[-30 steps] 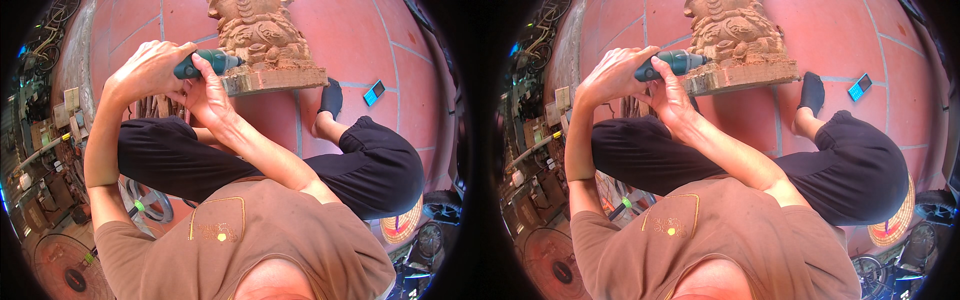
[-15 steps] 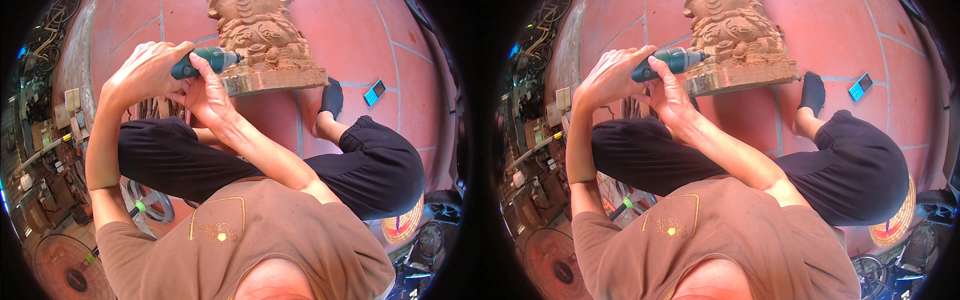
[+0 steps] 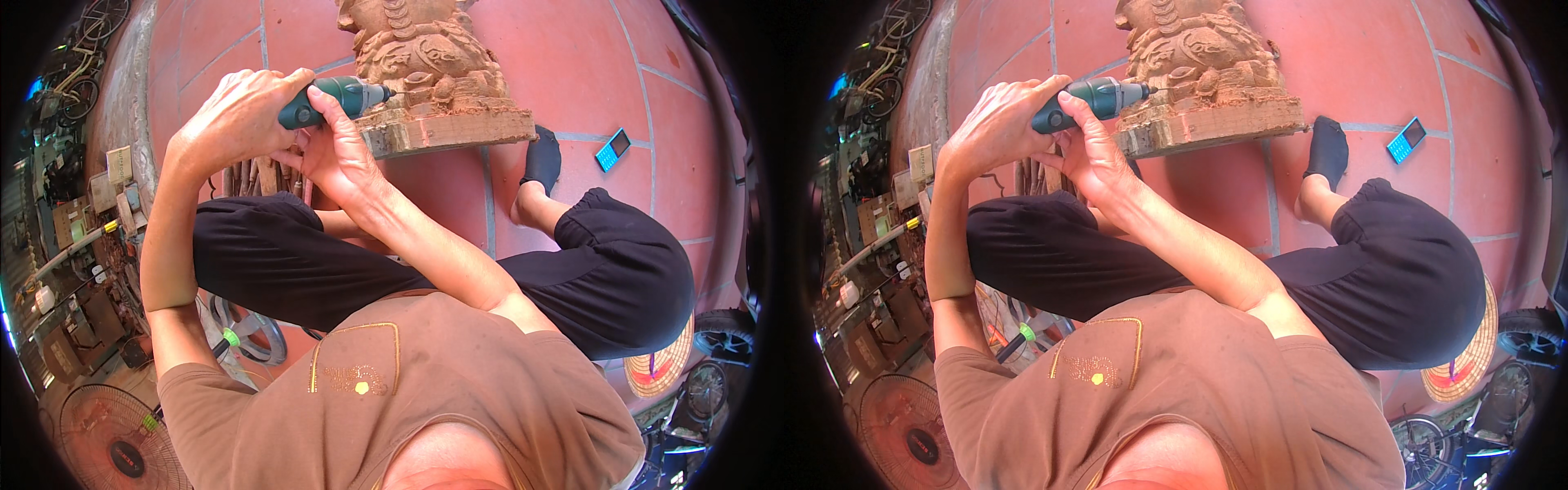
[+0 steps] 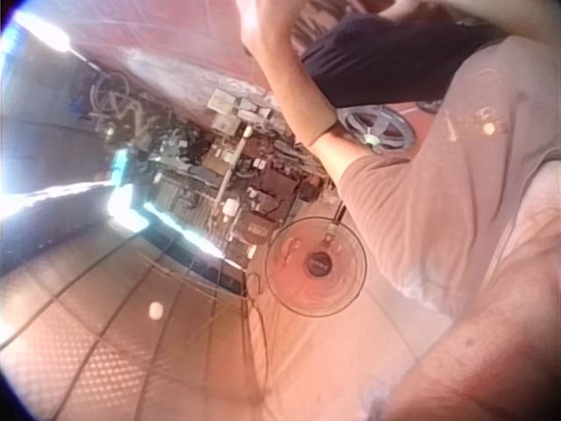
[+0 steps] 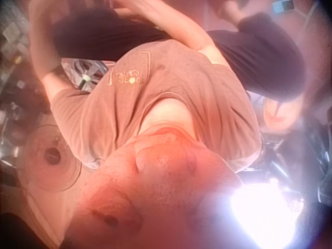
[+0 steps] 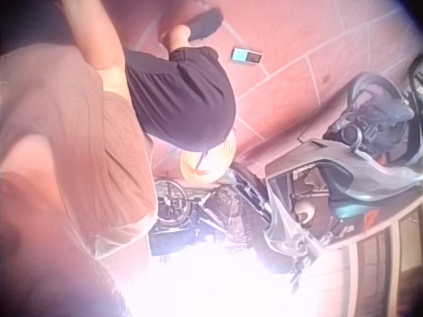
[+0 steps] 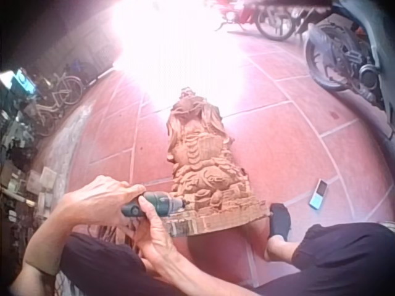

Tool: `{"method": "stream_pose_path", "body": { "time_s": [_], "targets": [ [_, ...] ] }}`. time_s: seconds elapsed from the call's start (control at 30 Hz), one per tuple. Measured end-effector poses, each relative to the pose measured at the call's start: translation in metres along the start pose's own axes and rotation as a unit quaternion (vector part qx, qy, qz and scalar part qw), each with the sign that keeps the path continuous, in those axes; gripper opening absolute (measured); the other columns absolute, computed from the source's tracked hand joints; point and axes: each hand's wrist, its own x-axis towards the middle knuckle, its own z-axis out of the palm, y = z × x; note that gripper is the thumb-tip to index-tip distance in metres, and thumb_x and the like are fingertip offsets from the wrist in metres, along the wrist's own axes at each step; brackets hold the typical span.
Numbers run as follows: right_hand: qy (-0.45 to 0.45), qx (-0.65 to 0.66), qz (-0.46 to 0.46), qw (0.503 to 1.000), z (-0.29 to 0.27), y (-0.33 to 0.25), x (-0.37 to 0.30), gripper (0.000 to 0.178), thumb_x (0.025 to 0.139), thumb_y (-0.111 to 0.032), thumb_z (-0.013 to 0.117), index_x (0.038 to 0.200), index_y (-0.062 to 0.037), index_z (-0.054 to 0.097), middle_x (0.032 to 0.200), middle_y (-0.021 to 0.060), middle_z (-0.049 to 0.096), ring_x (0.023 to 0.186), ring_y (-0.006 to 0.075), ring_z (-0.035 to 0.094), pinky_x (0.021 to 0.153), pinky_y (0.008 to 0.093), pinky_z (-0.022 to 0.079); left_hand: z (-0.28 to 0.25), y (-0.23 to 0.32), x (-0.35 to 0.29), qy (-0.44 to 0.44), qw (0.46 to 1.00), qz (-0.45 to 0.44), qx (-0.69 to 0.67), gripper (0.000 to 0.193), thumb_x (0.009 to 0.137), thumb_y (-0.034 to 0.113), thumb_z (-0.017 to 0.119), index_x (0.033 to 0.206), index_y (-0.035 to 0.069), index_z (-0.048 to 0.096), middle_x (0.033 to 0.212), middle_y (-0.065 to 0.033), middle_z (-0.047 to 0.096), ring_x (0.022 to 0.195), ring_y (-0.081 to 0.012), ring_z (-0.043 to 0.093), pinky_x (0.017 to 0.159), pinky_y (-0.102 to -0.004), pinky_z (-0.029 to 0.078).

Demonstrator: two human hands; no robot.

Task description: The person uses a handheld rotary tool to carve details into a wooden block featuring a relief sculpture. They hold the tool with both hands and guide it along the surface of the wood, removing material to refine the design.

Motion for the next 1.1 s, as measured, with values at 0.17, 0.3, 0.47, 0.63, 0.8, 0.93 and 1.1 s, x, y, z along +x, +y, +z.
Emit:
{"method": "stream_pose_path", "body": {
  "time_s": [0.17,0.3,0.47,0.63,0.8,0.93,1.1],
  "targets": [
    [0.01,0.001,-0.002,1.0,0.002,0.002,-0.006,0.041,0.088,-0.033,0.073,0.121,-0.0167,0.054,0.116,0.0005,0.064,0.115,0.0184,0.06,0.099,0.0521,0.049,0.001,0.002,-0.005,0.019,1.0,0.011,0.002,0.057,0.066,0.012,0.069,0.121,0.0,0.057,0.096,-0.0236,0.067,0.09,-0.0428,0.063,0.077,-0.0465,0.05],
    [0.028,0.006,-0.003,1.0,0.002,0.004,-0.009,0.044,0.087,-0.033,0.075,0.122,-0.0167,0.053,0.119,0.001,0.062,0.117,0.0184,0.059,0.1,0.0514,0.049,0.003,0.003,-0.004,0.011,1.0,0.015,-0.009,0.058,0.065,0.011,0.069,0.121,0.0,0.057,0.096,-0.0241,0.067,0.09,-0.0428,0.063,0.077,-0.0466,0.05],
    [0.028,0.009,0.008,1.0,-0.002,0.002,-0.005,0.043,0.087,-0.033,0.075,0.121,-0.0165,0.054,0.116,0.0012,0.064,0.115,0.019,0.06,0.1,0.0513,0.049,0.0,0.004,-0.001,-0.006,1.0,0.002,-0.008,0.058,0.065,0.01,0.068,0.121,-0.001,0.058,0.096,-0.0248,0.067,0.091,-0.0429,0.063,0.077,-0.0471,0.05],
    [0.009,0.003,0.002,1.0,-0.002,0.001,0.001,0.042,0.088,-0.033,0.074,0.121,-0.0159,0.054,0.114,0.0019,0.065,0.112,0.0196,0.062,0.098,0.0511,0.05,0.002,-0.001,-0.002,0.022,1.0,0.006,-0.002,0.059,0.065,0.01,0.067,0.123,-0.001,0.057,0.096,-0.0252,0.067,0.091,-0.0428,0.064,0.078,-0.0471,0.05],
    [-0.005,-0.006,0.003,1.0,-0.003,0.0,0.002,0.041,0.089,-0.032,0.074,0.12,-0.0159,0.054,0.115,0.0015,0.065,0.113,0.0194,0.061,0.098,0.0512,0.05,0.002,0.001,-0.004,0.038,0.999,0.005,0.002,0.06,0.066,0.011,0.068,0.123,-0.001,0.057,0.095,-0.0253,0.067,0.09,-0.0433,0.064,0.078,-0.0469,0.05],
    [0.013,0.01,0.003,1.0,-0.001,0.003,-0.005,0.04,0.089,-0.032,0.073,0.12,-0.0162,0.054,0.116,0.0008,0.064,0.114,0.0185,0.06,0.098,0.0517,0.05,0.0,0.004,-0.004,0.019,1.0,0.014,-0.013,0.059,0.066,0.011,0.068,0.123,-0.002,0.057,0.094,-0.0257,0.067,0.089,-0.0435,0.063,0.077,-0.0465,0.05],
    [0.018,0.012,0.004,1.0,0.0,0.001,-0.005,0.036,0.089,-0.031,0.073,0.118,-0.017,0.055,0.114,0.0002,0.064,0.112,0.0174,0.061,0.097,0.0516,0.051,0.001,0.003,-0.003,0.013,1.0,0.011,-0.012,0.059,0.066,0.01,0.068,0.123,-0.001,0.056,0.095,-0.025,0.067,0.089,-0.0436,0.063,0.077,-0.0463,0.05]
  ]
}}
